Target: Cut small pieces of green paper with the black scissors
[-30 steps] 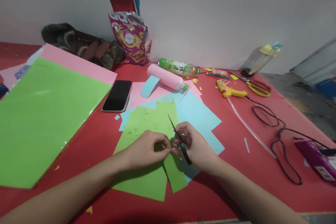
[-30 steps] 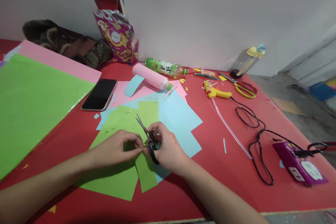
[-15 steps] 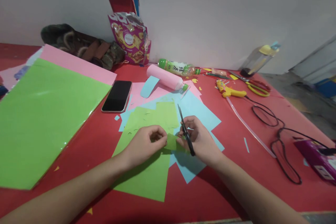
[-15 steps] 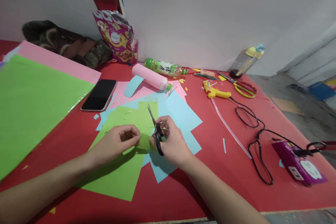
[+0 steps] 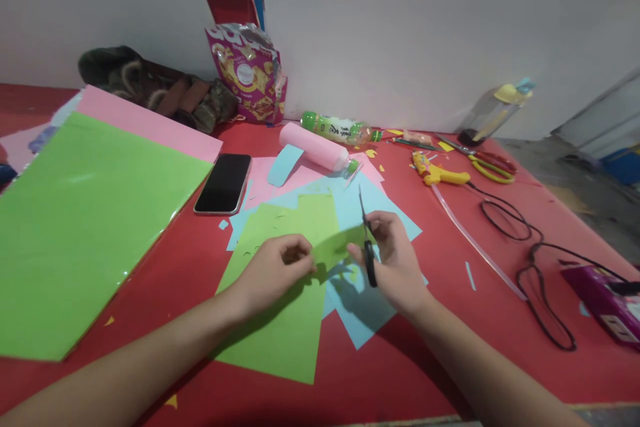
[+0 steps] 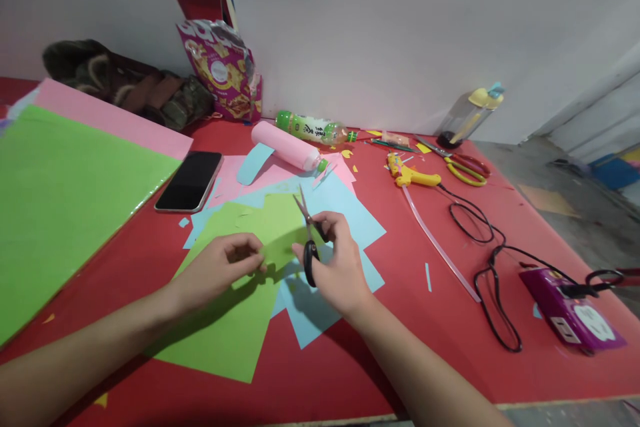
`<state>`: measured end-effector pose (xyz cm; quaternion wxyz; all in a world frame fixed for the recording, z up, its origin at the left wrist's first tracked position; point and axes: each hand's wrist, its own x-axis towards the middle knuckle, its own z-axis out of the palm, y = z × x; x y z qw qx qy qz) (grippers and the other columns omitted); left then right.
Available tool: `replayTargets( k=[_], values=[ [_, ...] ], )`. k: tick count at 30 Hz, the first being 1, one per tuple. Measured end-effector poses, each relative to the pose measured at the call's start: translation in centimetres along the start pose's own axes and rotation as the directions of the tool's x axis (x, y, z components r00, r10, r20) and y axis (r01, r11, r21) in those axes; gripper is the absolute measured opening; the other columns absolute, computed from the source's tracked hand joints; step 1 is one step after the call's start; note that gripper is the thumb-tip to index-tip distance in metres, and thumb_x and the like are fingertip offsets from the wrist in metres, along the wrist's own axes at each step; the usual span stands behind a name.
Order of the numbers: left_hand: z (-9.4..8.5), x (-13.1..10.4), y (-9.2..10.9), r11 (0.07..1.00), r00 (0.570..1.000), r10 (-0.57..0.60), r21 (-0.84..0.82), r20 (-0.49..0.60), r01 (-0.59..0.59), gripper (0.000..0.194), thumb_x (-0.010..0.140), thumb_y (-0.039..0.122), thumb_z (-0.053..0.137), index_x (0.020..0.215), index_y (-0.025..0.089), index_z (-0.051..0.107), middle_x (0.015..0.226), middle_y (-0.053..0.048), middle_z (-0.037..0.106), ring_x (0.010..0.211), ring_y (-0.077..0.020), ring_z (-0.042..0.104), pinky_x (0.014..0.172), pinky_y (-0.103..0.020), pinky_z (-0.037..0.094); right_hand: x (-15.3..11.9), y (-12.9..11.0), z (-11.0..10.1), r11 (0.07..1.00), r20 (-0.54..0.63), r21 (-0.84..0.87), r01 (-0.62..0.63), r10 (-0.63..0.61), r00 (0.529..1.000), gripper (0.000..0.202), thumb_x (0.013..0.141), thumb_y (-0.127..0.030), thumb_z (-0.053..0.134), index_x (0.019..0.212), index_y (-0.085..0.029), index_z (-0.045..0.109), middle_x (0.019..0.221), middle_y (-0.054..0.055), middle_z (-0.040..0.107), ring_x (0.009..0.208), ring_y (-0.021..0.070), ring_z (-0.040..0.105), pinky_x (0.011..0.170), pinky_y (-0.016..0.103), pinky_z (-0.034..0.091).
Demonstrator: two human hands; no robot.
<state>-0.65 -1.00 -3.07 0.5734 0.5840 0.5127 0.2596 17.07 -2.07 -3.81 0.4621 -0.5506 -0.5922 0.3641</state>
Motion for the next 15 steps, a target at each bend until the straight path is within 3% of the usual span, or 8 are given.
replayTargets(
  k=[2,5,8,11,15],
  values=[
    [-0.2,0.4,-0.3,0.991,0.994,-0.003,-0.135,-0.110,-0.012,0.009,0.068,0.022,0.051,0.061,0.017,0.048,0.057,0.002,0.056,0.058,-0.0116,0.053,0.056,-0.022,0.039,0.0,-0.2,0.0,0.997,0.021,0.071,0.010,-0.012,1.000,0.034,0.068,-0.025,0.061,0.092,-0.024,0.037,0.074,-0.002,0.041,0.070,0.0134,0.045,0.064,0.028,0.040],
    [-0.4,0.8,-0.5,0.943,0.962,-0.036,-0.327,-0.271,-0.057,0.011,0.066,0.024,0.055,0.063,0.017,0.047,0.056,0.004,0.055,0.058,-0.0104,0.053,0.057,-0.022,0.038,-0.5,-0.9,0.2,0.981,0.246,0.180,-0.076,0.030,0.969,0.030,0.071,-0.031,0.058,0.090,-0.023,0.036,0.070,-0.004,0.044,0.061,0.0112,0.047,0.057,0.026,0.041],
    [-0.3,1.0,-0.4,0.878,0.935,-0.069,-0.466,-0.347,-0.108,0.014,0.064,0.025,0.058,0.063,0.016,0.047,0.055,0.005,0.054,0.057,-0.0096,0.052,0.056,-0.021,0.038,-1.2,-1.5,0.5,0.928,0.565,0.190,-0.320,0.163,0.809,0.029,0.073,-0.041,0.054,0.084,-0.022,0.035,0.063,-0.006,0.045,0.046,0.0084,0.050,0.045,0.023,0.040],
    [-0.3,0.9,-0.3,0.840,0.923,-0.069,-0.521,-0.380,-0.152,0.015,0.064,0.025,0.059,0.064,0.016,0.046,0.054,0.006,0.053,0.056,-0.0085,0.052,0.056,-0.021,0.037,-1.5,-1.8,0.7,0.882,0.660,0.151,-0.447,0.247,0.710,0.035,0.072,-0.049,0.051,0.083,-0.021,0.033,0.049,-0.009,0.045,0.037,0.0075,0.048,0.035,0.018,0.036],
    [-0.2,0.8,-0.4,0.840,0.924,-0.033,-0.512,-0.381,-0.181,0.014,0.066,0.025,0.057,0.066,0.016,0.047,0.055,0.006,0.051,0.056,-0.0073,0.050,0.058,-0.020,0.038,-1.4,-1.8,0.8,0.850,0.686,0.152,-0.504,0.276,0.673,0.040,0.069,-0.054,0.051,0.082,-0.022,0.032,0.045,-0.011,0.045,0.032,0.0055,0.044,0.031,0.015,0.036]
  ],
)
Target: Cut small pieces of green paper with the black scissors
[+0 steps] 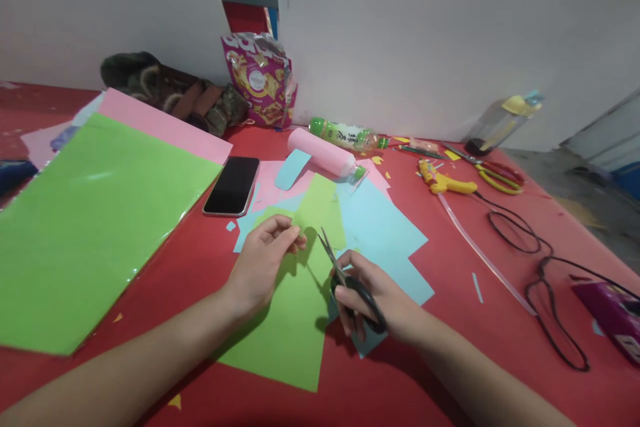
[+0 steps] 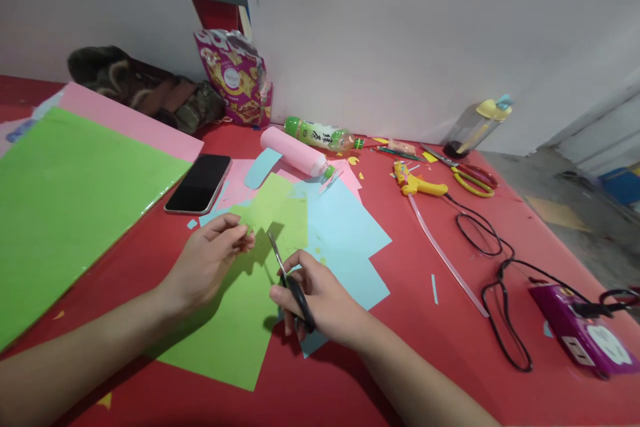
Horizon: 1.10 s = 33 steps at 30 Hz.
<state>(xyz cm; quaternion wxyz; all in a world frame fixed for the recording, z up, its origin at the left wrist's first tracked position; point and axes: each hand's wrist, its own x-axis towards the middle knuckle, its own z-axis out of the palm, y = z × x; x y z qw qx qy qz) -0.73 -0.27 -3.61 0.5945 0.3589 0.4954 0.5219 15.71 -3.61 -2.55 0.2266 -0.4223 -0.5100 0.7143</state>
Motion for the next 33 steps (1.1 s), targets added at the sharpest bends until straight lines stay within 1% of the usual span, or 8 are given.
replayTargets(
  k=[6,11,13,16,19,24,28,33],
  values=[
    [0.0,-0.4,0.0,0.994,1.000,0.018,0.111,0.023,-0.020,0.012,0.070,0.024,0.053,0.065,0.017,0.044,0.055,0.006,0.050,0.056,-0.0084,0.049,0.058,-0.021,0.038,-0.2,-0.2,0.3,0.996,-0.004,-0.079,-0.033,0.033,0.999,0.041,0.068,-0.054,0.052,0.083,-0.021,0.033,0.053,-0.009,0.048,0.033,0.0033,0.044,0.031,0.014,0.036],
    [0.3,-1.1,0.2,0.951,0.995,0.042,0.300,0.093,-0.069,0.012,0.072,0.024,0.049,0.064,0.018,0.043,0.056,0.005,0.050,0.059,-0.0101,0.050,0.059,-0.022,0.040,-0.2,0.1,0.6,0.997,-0.026,-0.074,-0.031,0.029,0.999,0.037,0.072,-0.052,0.050,0.082,-0.022,0.032,0.054,-0.009,0.048,0.036,0.0048,0.047,0.034,0.015,0.037],
    [0.5,-1.4,0.2,0.940,0.993,0.035,0.334,0.114,-0.072,0.012,0.072,0.023,0.049,0.064,0.018,0.043,0.057,0.005,0.049,0.059,-0.0104,0.051,0.059,-0.022,0.041,-0.2,0.3,0.6,0.997,-0.024,-0.079,-0.023,0.021,0.999,0.034,0.074,-0.049,0.050,0.083,-0.022,0.032,0.054,-0.009,0.048,0.038,0.0055,0.048,0.036,0.017,0.038],
    [0.7,-1.7,0.2,0.940,0.991,0.019,0.335,0.133,-0.063,0.012,0.072,0.023,0.049,0.063,0.018,0.043,0.057,0.005,0.048,0.059,-0.0100,0.051,0.060,-0.022,0.042,-0.1,0.5,0.7,0.996,-0.032,-0.088,0.001,-0.003,0.999,0.028,0.076,-0.044,0.049,0.083,-0.022,0.032,0.056,-0.008,0.048,0.040,0.0059,0.050,0.038,0.017,0.039],
    [0.8,-1.8,0.1,0.938,0.989,0.006,0.342,0.150,-0.057,0.013,0.072,0.023,0.048,0.062,0.017,0.043,0.057,0.005,0.049,0.059,-0.0095,0.051,0.060,-0.022,0.042,-0.2,0.7,0.7,0.996,-0.041,-0.088,0.020,-0.024,0.999,0.025,0.077,-0.041,0.049,0.083,-0.022,0.033,0.058,-0.007,0.048,0.041,0.0062,0.050,0.038,0.018,0.037],
    [0.8,-1.8,-0.1,0.935,0.986,-0.010,0.350,0.169,-0.050,0.013,0.073,0.023,0.047,0.062,0.017,0.044,0.058,0.004,0.049,0.060,-0.0095,0.050,0.061,-0.021,0.041,-0.2,0.8,0.9,0.997,-0.049,-0.078,0.011,-0.015,0.999,0.027,0.077,-0.043,0.049,0.084,-0.023,0.032,0.057,-0.007,0.049,0.041,0.0073,0.049,0.037,0.018,0.035],
    [0.7,-1.8,-0.1,0.936,0.985,-0.005,0.348,0.175,-0.057,0.013,0.073,0.023,0.047,0.062,0.017,0.044,0.058,0.004,0.049,0.060,-0.0100,0.051,0.061,-0.022,0.042,-0.1,0.9,1.0,0.996,-0.065,-0.085,0.028,-0.034,0.997,0.029,0.076,-0.044,0.049,0.084,-0.022,0.031,0.055,-0.008,0.047,0.041,0.0072,0.049,0.038,0.018,0.036],
    [0.7,-1.6,0.2,0.933,0.982,-0.006,0.355,0.191,-0.064,0.014,0.073,0.022,0.048,0.061,0.017,0.044,0.058,0.005,0.049,0.060,-0.0100,0.052,0.061,-0.022,0.041,0.0,1.0,0.9,0.996,-0.081,-0.084,0.026,-0.033,0.996,0.028,0.076,-0.042,0.050,0.084,-0.022,0.031,0.053,-0.009,0.046,0.039,0.0064,0.049,0.036,0.018,0.038]
  ],
)
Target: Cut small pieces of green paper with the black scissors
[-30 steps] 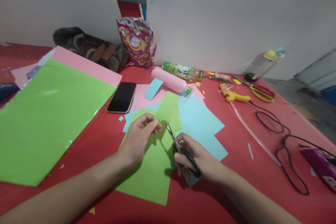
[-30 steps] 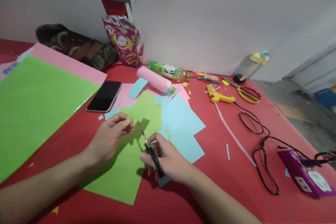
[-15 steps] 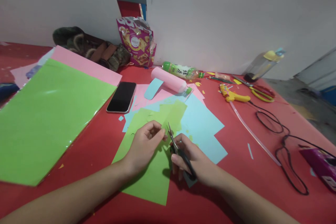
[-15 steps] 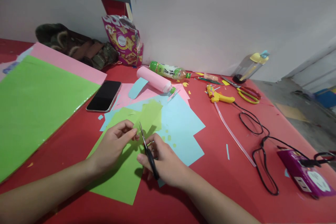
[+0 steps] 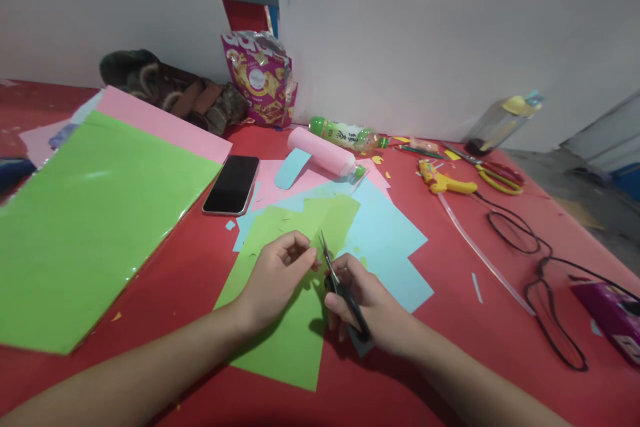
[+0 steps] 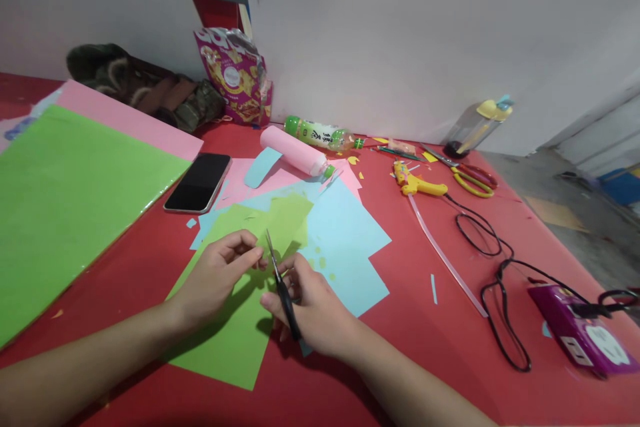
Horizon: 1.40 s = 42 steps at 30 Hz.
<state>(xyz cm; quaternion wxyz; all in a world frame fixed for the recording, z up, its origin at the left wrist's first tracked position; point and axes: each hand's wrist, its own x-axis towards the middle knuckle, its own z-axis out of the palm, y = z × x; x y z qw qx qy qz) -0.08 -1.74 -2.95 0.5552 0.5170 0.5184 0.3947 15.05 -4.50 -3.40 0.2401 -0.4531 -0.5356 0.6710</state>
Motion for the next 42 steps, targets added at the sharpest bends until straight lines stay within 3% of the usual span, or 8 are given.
replayTargets(
  k=[20,32,42],
  values=[
    [-2.1,1.6,0.4,0.995,0.976,0.054,0.072,0.211,-0.071,0.010,0.068,0.020,0.050,0.061,0.016,0.044,0.054,0.005,0.049,0.055,-0.0096,0.051,0.057,-0.022,0.041,0.3,0.1,-0.2,0.998,-0.039,-0.053,0.038,-0.040,0.998,0.025,0.073,-0.032,0.057,0.081,-0.020,0.035,0.047,-0.010,0.046,0.034,0.0063,0.049,0.031,0.016,0.036],
    [-3.6,2.5,1.5,0.975,0.944,-0.085,0.223,0.318,0.013,0.010,0.064,0.020,0.053,0.060,0.016,0.045,0.050,0.005,0.053,0.051,-0.0087,0.051,0.053,-0.019,0.040,0.4,0.1,-0.1,0.995,-0.096,-0.092,-0.029,0.020,0.995,0.029,0.066,-0.028,0.064,0.080,-0.020,0.040,0.047,-0.010,0.046,0.035,0.0074,0.049,0.031,0.016,0.034],
    [-4.8,2.8,1.3,0.964,0.917,-0.115,0.265,0.383,0.010,0.008,0.067,0.020,0.053,0.061,0.016,0.049,0.051,0.005,0.056,0.052,-0.0087,0.052,0.052,-0.018,0.039,0.6,0.7,-0.4,0.989,-0.083,-0.128,-0.075,0.065,0.994,0.031,0.062,-0.029,0.067,0.080,-0.018,0.045,0.046,-0.009,0.046,0.035,0.0083,0.050,0.031,0.017,0.033]
  ],
)
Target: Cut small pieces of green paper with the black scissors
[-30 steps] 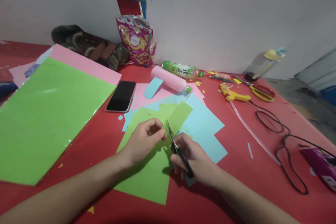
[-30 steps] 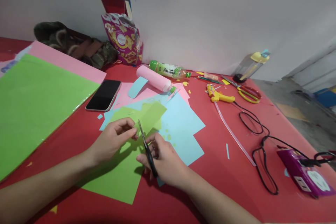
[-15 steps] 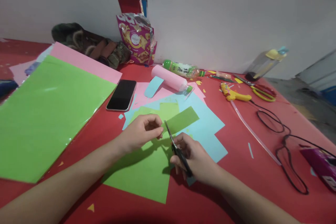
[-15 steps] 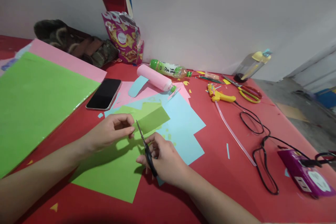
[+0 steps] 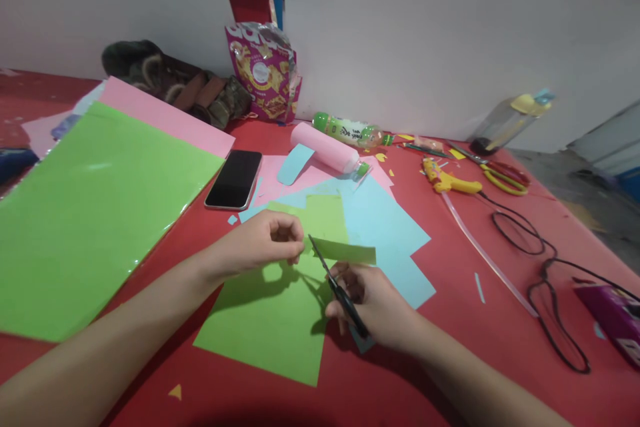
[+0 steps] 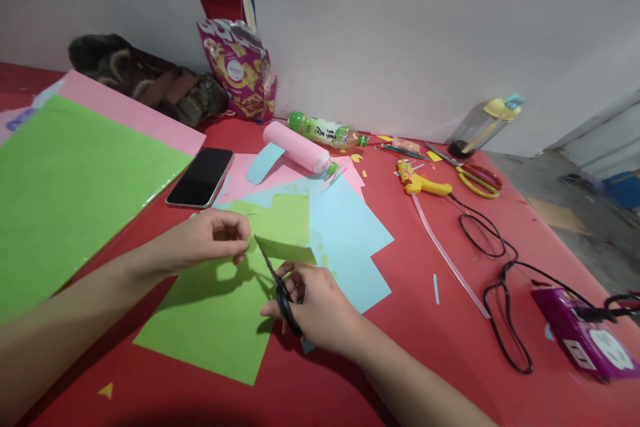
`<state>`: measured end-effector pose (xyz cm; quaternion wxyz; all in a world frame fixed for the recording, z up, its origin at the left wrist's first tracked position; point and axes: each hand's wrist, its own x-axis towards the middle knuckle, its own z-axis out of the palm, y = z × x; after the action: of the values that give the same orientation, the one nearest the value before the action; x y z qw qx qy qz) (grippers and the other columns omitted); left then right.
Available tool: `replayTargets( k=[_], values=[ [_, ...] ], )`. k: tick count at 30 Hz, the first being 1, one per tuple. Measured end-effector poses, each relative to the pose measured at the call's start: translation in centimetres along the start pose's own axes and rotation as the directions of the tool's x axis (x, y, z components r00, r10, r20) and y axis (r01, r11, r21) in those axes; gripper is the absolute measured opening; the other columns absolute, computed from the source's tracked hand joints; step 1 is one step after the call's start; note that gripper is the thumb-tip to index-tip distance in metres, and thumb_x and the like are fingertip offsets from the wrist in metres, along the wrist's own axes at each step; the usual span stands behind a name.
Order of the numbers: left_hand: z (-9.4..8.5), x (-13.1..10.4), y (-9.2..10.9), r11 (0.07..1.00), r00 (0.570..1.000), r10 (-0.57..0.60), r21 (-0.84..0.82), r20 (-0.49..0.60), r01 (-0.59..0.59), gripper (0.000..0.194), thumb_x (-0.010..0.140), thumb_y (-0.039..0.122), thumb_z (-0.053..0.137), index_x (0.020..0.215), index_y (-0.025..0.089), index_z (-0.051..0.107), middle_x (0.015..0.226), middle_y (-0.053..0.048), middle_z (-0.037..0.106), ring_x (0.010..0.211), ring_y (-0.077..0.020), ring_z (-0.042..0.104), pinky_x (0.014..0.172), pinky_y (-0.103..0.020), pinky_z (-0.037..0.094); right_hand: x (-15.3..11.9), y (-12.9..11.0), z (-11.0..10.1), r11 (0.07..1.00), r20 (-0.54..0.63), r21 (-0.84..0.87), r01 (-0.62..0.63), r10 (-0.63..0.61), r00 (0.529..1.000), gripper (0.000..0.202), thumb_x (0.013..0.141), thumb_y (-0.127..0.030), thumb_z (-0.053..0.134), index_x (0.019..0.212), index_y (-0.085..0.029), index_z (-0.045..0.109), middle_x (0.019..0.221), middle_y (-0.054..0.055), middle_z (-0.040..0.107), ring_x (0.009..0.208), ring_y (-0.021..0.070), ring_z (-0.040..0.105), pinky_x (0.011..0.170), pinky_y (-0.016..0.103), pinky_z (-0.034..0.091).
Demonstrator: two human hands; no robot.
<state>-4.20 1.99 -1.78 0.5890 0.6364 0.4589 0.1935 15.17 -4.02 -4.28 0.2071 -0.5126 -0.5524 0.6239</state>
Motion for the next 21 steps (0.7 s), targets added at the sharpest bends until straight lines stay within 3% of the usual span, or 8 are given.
replayTargets(
  k=[6,12,17,21],
  values=[
    [0.0,0.0,0.3,1.000,0.999,0.013,-0.004,-0.042,-0.013,0.007,0.066,0.017,0.052,0.061,0.016,0.049,0.051,0.006,0.054,0.052,-0.0076,0.051,0.052,-0.017,0.038,-0.1,-0.4,-0.2,1.000,0.033,0.000,0.014,-0.014,0.999,0.028,0.063,-0.025,0.066,0.074,-0.019,0.041,0.041,-0.009,0.046,0.032,0.0079,0.049,0.029,0.016,0.032],
    [0.0,0.1,0.2,0.998,0.993,0.032,-0.048,-0.112,-0.038,0.007,0.066,0.018,0.052,0.062,0.016,0.047,0.053,0.005,0.053,0.052,-0.0075,0.050,0.051,-0.017,0.037,0.0,-0.4,-0.1,0.996,0.026,0.077,-0.035,0.033,0.999,0.028,0.064,-0.026,0.064,0.080,-0.018,0.042,0.047,-0.008,0.049,0.032,0.0069,0.050,0.029,0.015,0.034],
    [0.3,0.1,0.2,0.999,0.995,0.022,-0.036,-0.101,-0.026,0.006,0.066,0.018,0.052,0.062,0.016,0.048,0.052,0.005,0.054,0.052,-0.0079,0.049,0.053,-0.018,0.038,-0.1,-1.4,-0.4,0.981,0.142,0.194,0.001,-0.029,0.989,0.040,0.062,-0.049,0.060,0.075,-0.017,0.040,0.036,-0.010,0.045,0.025,0.0033,0.038,0.024,0.012,0.027],
    [0.4,0.1,0.2,1.000,0.996,0.011,-0.020,-0.088,-0.013,0.007,0.066,0.019,0.051,0.062,0.016,0.047,0.052,0.005,0.052,0.052,-0.0077,0.048,0.052,-0.018,0.036,-0.3,-1.1,-0.7,0.947,0.185,0.322,0.007,-0.070,0.980,0.047,0.062,-0.057,0.057,0.079,-0.016,0.041,0.050,-0.005,0.049,0.035,0.0042,0.045,0.027,0.012,0.037]
  ],
)
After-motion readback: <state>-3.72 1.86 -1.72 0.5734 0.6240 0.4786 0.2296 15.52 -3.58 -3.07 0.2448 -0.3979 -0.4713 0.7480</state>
